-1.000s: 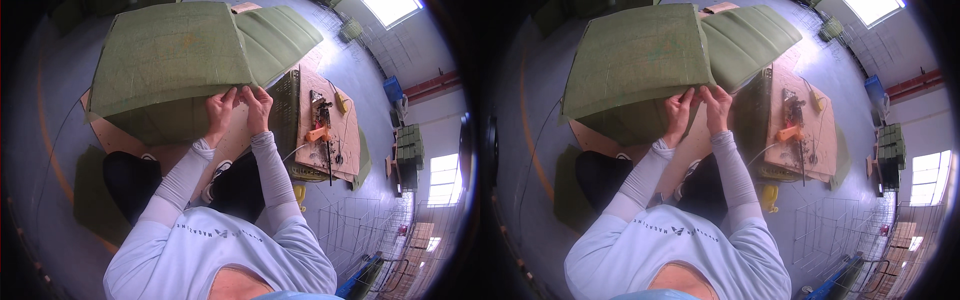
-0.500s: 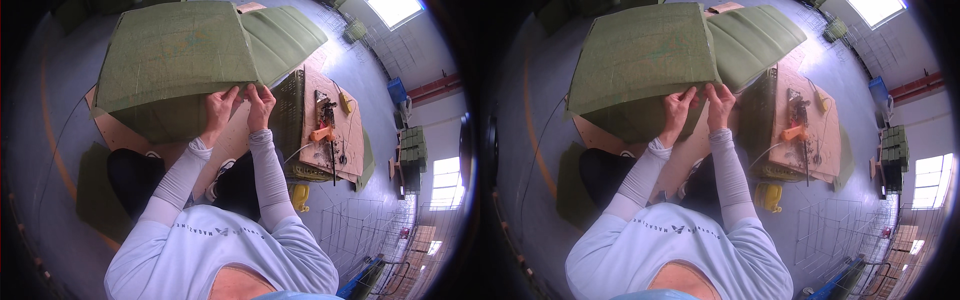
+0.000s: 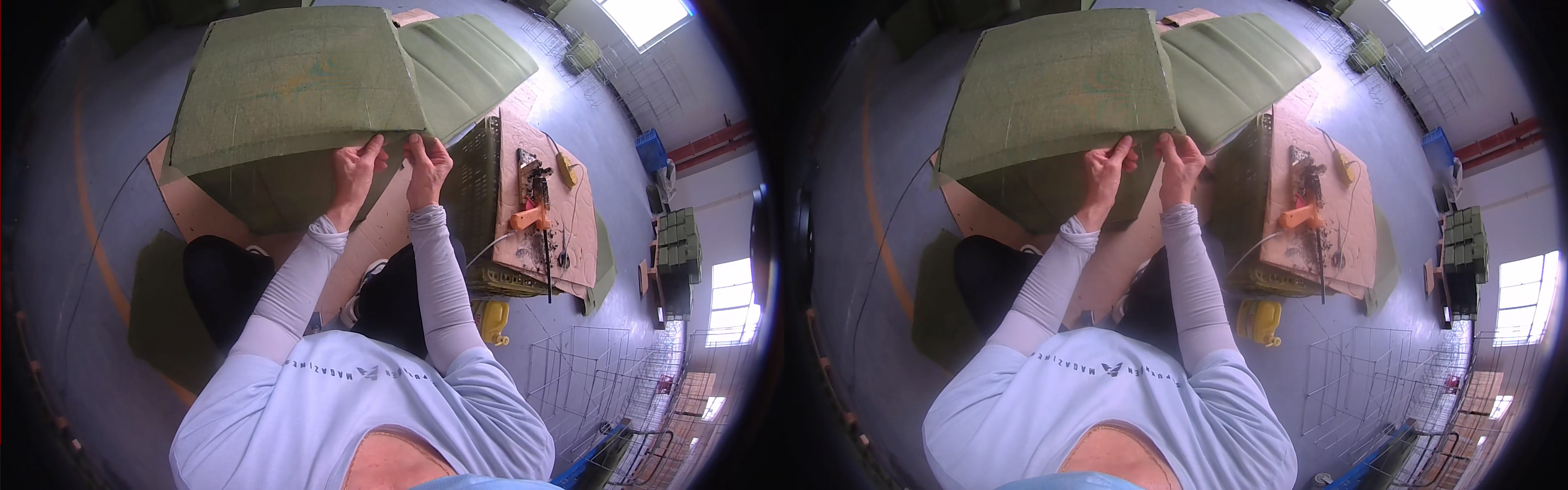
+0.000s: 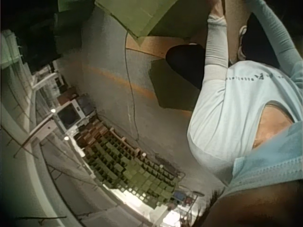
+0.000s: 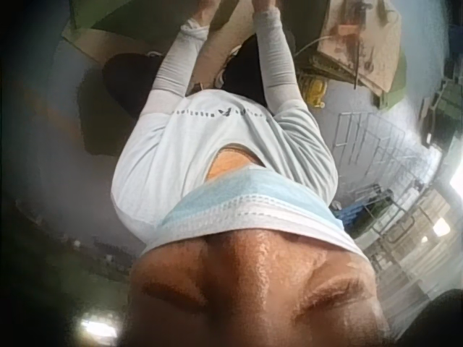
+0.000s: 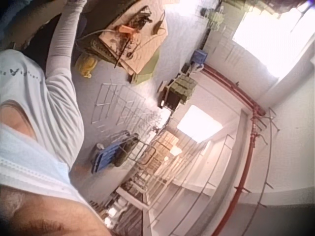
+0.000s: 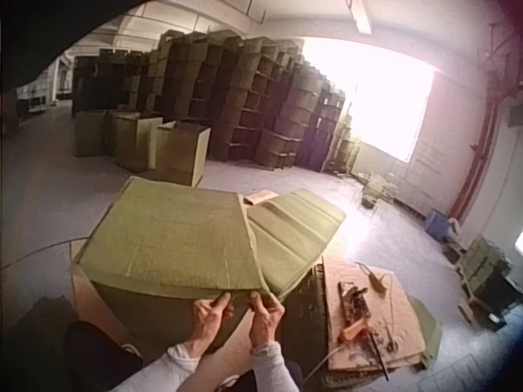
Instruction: Use a hot glue gun to apply adhesive to the seams of a fabric-covered storage box and press them together to secure the shape.
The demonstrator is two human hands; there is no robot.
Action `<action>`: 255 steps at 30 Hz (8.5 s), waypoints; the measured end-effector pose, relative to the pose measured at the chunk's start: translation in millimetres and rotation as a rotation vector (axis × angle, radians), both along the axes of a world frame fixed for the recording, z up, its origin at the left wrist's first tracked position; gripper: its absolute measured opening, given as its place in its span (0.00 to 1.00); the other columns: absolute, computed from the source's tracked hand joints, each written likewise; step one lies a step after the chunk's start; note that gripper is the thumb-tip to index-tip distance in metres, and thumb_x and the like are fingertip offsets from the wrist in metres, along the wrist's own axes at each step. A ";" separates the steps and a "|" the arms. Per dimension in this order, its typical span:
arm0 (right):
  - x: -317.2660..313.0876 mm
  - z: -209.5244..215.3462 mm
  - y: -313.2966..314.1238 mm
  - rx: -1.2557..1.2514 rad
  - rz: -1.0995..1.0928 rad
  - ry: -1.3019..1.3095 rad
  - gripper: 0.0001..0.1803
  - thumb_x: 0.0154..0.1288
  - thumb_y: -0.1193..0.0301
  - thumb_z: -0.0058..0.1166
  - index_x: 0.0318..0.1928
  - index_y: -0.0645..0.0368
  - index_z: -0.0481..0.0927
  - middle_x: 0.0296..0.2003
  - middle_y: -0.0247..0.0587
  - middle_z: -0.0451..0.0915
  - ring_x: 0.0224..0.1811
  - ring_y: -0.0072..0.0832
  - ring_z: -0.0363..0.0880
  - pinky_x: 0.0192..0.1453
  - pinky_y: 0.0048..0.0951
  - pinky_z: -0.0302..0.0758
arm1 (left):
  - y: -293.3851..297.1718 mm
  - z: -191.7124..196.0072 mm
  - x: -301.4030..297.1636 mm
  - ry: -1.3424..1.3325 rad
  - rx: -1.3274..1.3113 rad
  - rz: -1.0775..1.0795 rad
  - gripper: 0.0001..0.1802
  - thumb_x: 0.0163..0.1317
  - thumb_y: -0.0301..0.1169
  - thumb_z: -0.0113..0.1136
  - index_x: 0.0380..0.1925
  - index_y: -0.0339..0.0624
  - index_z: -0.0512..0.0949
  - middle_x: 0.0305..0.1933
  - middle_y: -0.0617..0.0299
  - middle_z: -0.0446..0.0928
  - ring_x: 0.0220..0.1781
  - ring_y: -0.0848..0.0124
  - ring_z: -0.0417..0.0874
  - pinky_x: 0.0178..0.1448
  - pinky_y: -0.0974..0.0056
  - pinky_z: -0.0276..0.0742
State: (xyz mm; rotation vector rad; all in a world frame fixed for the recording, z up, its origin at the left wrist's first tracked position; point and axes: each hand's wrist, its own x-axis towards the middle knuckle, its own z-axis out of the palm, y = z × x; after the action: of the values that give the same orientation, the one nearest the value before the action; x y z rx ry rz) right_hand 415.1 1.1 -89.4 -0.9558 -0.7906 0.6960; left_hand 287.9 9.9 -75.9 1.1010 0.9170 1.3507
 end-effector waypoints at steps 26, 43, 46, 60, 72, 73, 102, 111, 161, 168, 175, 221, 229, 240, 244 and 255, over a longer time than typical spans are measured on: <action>-48.8 -7.0 -0.6 -0.047 0.044 0.135 0.09 0.66 0.68 0.63 0.33 0.62 0.82 0.28 0.35 0.84 0.27 0.18 0.76 0.33 0.21 0.68 | 2.3 -9.2 -29.5 -0.036 0.039 -0.030 0.18 0.68 0.40 0.61 0.29 0.34 0.84 0.24 0.63 0.81 0.25 0.77 0.81 0.31 0.71 0.75; -95.5 0.3 3.3 -0.076 0.066 0.253 0.08 0.66 0.71 0.62 0.31 0.63 0.81 0.28 0.37 0.83 0.28 0.20 0.76 0.35 0.23 0.72 | 1.1 -1.7 -55.7 -0.036 0.015 0.025 0.17 0.64 0.40 0.65 0.24 0.37 0.84 0.22 0.63 0.81 0.21 0.78 0.78 0.28 0.71 0.71; -91.3 -5.8 0.7 -0.090 0.059 0.227 0.08 0.65 0.71 0.63 0.32 0.64 0.82 0.28 0.36 0.82 0.28 0.20 0.75 0.34 0.24 0.71 | -4.6 -1.4 -67.2 -0.060 -0.046 0.063 0.16 0.64 0.39 0.66 0.26 0.37 0.84 0.22 0.63 0.81 0.22 0.78 0.78 0.27 0.72 0.72; -114.7 -4.3 3.0 -0.066 0.067 0.217 0.08 0.64 0.72 0.63 0.30 0.62 0.82 0.27 0.37 0.83 0.27 0.20 0.74 0.36 0.23 0.69 | -0.5 3.9 -78.9 -0.063 0.018 0.097 0.15 0.63 0.37 0.66 0.27 0.35 0.84 0.24 0.62 0.82 0.23 0.76 0.78 0.29 0.70 0.72; -140.5 8.2 -5.8 -0.137 0.216 0.226 0.09 0.64 0.70 0.64 0.32 0.63 0.82 0.29 0.38 0.84 0.29 0.22 0.79 0.35 0.27 0.73 | -2.3 2.0 -111.6 -0.003 0.004 0.063 0.19 0.66 0.40 0.63 0.22 0.36 0.84 0.20 0.64 0.80 0.22 0.79 0.76 0.27 0.72 0.67; -142.7 5.0 -6.3 -0.141 0.215 0.229 0.09 0.64 0.70 0.64 0.32 0.63 0.82 0.29 0.38 0.84 0.29 0.22 0.79 0.35 0.27 0.73 | -2.3 1.1 -111.8 0.013 0.035 0.069 0.19 0.65 0.41 0.64 0.22 0.37 0.84 0.20 0.64 0.80 0.22 0.79 0.75 0.26 0.73 0.65; -172.9 1.9 3.7 -0.082 0.217 0.184 0.08 0.65 0.69 0.63 0.33 0.60 0.83 0.27 0.31 0.82 0.27 0.17 0.74 0.33 0.22 0.68 | 0.3 -3.3 -136.4 0.002 0.079 0.124 0.19 0.66 0.40 0.63 0.21 0.38 0.83 0.21 0.66 0.79 0.22 0.80 0.75 0.27 0.72 0.65; -199.1 11.5 1.8 -0.139 0.242 0.283 0.12 0.63 0.69 0.65 0.27 0.64 0.81 0.25 0.33 0.80 0.25 0.17 0.72 0.30 0.21 0.67 | 1.9 -0.4 -165.5 0.028 0.010 0.159 0.16 0.66 0.37 0.63 0.26 0.36 0.84 0.22 0.65 0.80 0.22 0.79 0.76 0.26 0.73 0.69; -254.9 9.5 0.1 -0.194 0.391 0.223 0.11 0.65 0.69 0.63 0.31 0.66 0.83 0.26 0.37 0.82 0.25 0.20 0.76 0.31 0.23 0.71 | -4.0 2.9 -223.4 0.010 -0.038 0.252 0.21 0.67 0.41 0.61 0.18 0.41 0.79 0.18 0.67 0.76 0.18 0.81 0.70 0.23 0.73 0.62; -264.5 10.1 4.8 -0.157 0.338 0.275 0.10 0.64 0.69 0.64 0.31 0.64 0.82 0.25 0.36 0.82 0.24 0.21 0.75 0.31 0.23 0.70 | 4.2 -4.6 -224.3 0.046 0.051 0.284 0.19 0.66 0.41 0.61 0.21 0.39 0.81 0.19 0.65 0.78 0.17 0.81 0.72 0.22 0.73 0.65; -268.9 3.5 3.8 -0.250 0.380 0.202 0.10 0.64 0.69 0.65 0.33 0.64 0.83 0.26 0.34 0.81 0.26 0.19 0.75 0.30 0.21 0.68 | -6.7 10.4 -246.3 0.020 -0.089 0.275 0.20 0.65 0.41 0.63 0.18 0.40 0.80 0.18 0.67 0.76 0.18 0.81 0.71 0.23 0.73 0.63; -325.5 13.0 9.1 -0.161 0.437 0.297 0.10 0.62 0.68 0.67 0.28 0.62 0.85 0.24 0.35 0.83 0.23 0.20 0.76 0.29 0.22 0.69 | -3.0 20.0 -296.5 0.049 -0.001 0.223 0.15 0.66 0.38 0.62 0.26 0.40 0.82 0.22 0.67 0.78 0.22 0.80 0.75 0.29 0.72 0.69; -327.7 2.4 18.4 -0.177 0.379 0.232 0.11 0.62 0.68 0.66 0.30 0.64 0.85 0.25 0.34 0.82 0.24 0.19 0.75 0.30 0.22 0.69 | 0.9 12.2 -288.7 0.096 0.048 0.342 0.13 0.67 0.35 0.60 0.26 0.40 0.81 0.21 0.69 0.76 0.22 0.81 0.73 0.28 0.73 0.67; -334.7 10.1 14.9 -0.165 0.377 0.270 0.08 0.61 0.71 0.67 0.30 0.63 0.85 0.25 0.33 0.82 0.25 0.18 0.76 0.31 0.22 0.68 | 0.5 9.0 -296.4 0.180 0.133 0.306 0.13 0.68 0.35 0.60 0.28 0.38 0.81 0.21 0.70 0.76 0.22 0.82 0.71 0.27 0.73 0.66; -336.6 19.3 11.5 -0.149 0.320 0.265 0.09 0.62 0.73 0.64 0.26 0.63 0.81 0.21 0.29 0.77 0.22 0.16 0.69 0.25 0.21 0.63 | 1.2 -6.5 -327.0 0.542 0.045 0.367 0.14 0.70 0.37 0.58 0.33 0.36 0.82 0.22 0.71 0.76 0.22 0.82 0.70 0.26 0.74 0.64; -331.3 7.1 17.4 -0.182 0.362 0.197 0.05 0.61 0.74 0.64 0.29 0.61 0.82 0.23 0.29 0.79 0.23 0.17 0.72 0.27 0.22 0.66 | 65.8 78.5 -320.9 1.242 0.795 -0.254 0.50 0.65 0.71 0.25 0.74 0.44 0.54 0.77 0.55 0.55 0.80 0.59 0.49 0.81 0.50 0.41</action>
State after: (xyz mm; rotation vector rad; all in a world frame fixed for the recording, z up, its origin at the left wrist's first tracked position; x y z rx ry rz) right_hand 83.8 18.6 -82.3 -0.8978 -0.7406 1.1758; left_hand -33.1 75.7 2.6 2.7115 1.0033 0.6927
